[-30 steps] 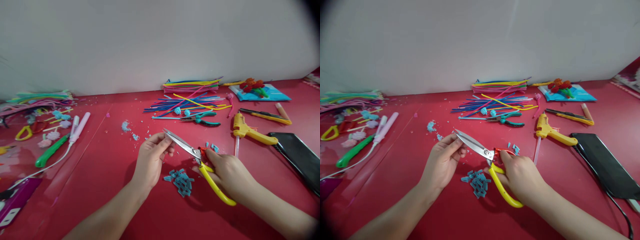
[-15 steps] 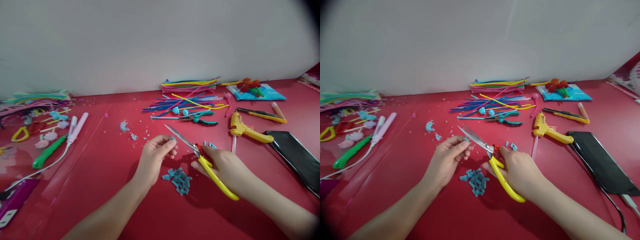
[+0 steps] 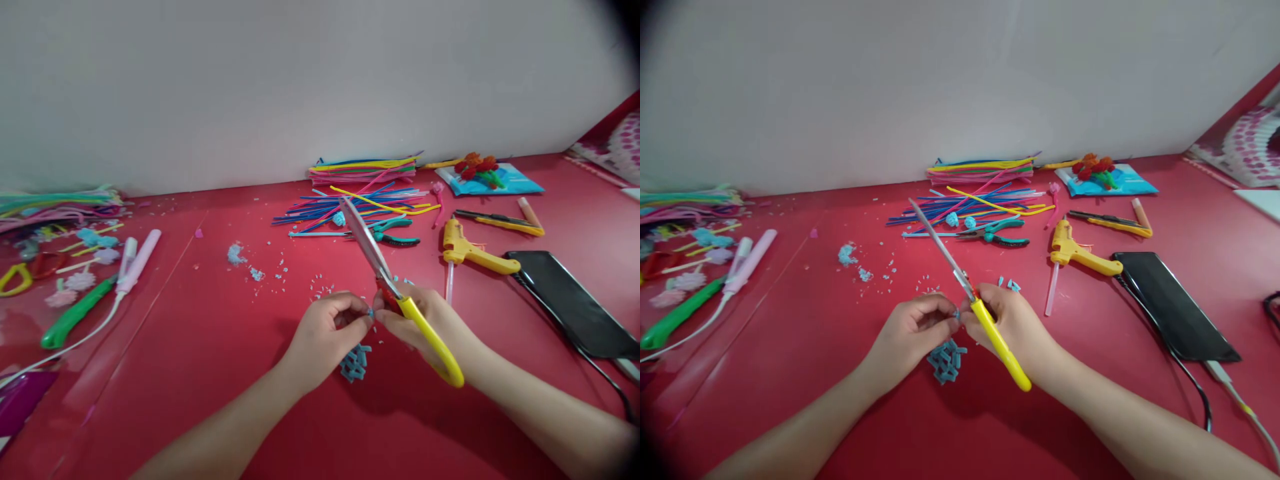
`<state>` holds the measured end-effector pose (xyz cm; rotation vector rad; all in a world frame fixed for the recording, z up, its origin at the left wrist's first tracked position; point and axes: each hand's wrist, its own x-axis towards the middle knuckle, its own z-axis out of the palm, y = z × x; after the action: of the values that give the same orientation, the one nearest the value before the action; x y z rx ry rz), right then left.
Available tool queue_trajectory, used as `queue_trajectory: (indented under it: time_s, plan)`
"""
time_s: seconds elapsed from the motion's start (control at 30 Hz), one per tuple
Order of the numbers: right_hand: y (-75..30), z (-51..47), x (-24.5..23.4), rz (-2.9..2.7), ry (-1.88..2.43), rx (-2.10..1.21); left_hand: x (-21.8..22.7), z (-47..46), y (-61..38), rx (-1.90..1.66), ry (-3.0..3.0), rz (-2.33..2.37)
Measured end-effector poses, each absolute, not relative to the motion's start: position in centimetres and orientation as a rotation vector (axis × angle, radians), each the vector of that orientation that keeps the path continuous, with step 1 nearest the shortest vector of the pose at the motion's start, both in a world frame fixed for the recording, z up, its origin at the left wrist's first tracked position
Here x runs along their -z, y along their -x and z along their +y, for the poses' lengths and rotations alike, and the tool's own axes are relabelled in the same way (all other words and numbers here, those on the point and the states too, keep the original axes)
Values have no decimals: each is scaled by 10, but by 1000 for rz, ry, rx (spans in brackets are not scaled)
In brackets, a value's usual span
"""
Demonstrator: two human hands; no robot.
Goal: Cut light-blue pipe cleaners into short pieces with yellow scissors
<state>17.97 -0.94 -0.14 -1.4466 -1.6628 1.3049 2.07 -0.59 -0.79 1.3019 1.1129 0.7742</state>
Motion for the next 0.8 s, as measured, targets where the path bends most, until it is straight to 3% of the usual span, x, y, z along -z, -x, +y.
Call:
queue_trajectory:
  time_s: [0.43, 0.8]
  plan:
    - [-179, -8, 8, -1894, 1554, -892, 8, -3, -22, -753, -977, 1053]
    - [-175, -11, 7, -1997, 1522, -729, 17, -3, -23, -857, -856, 1057]
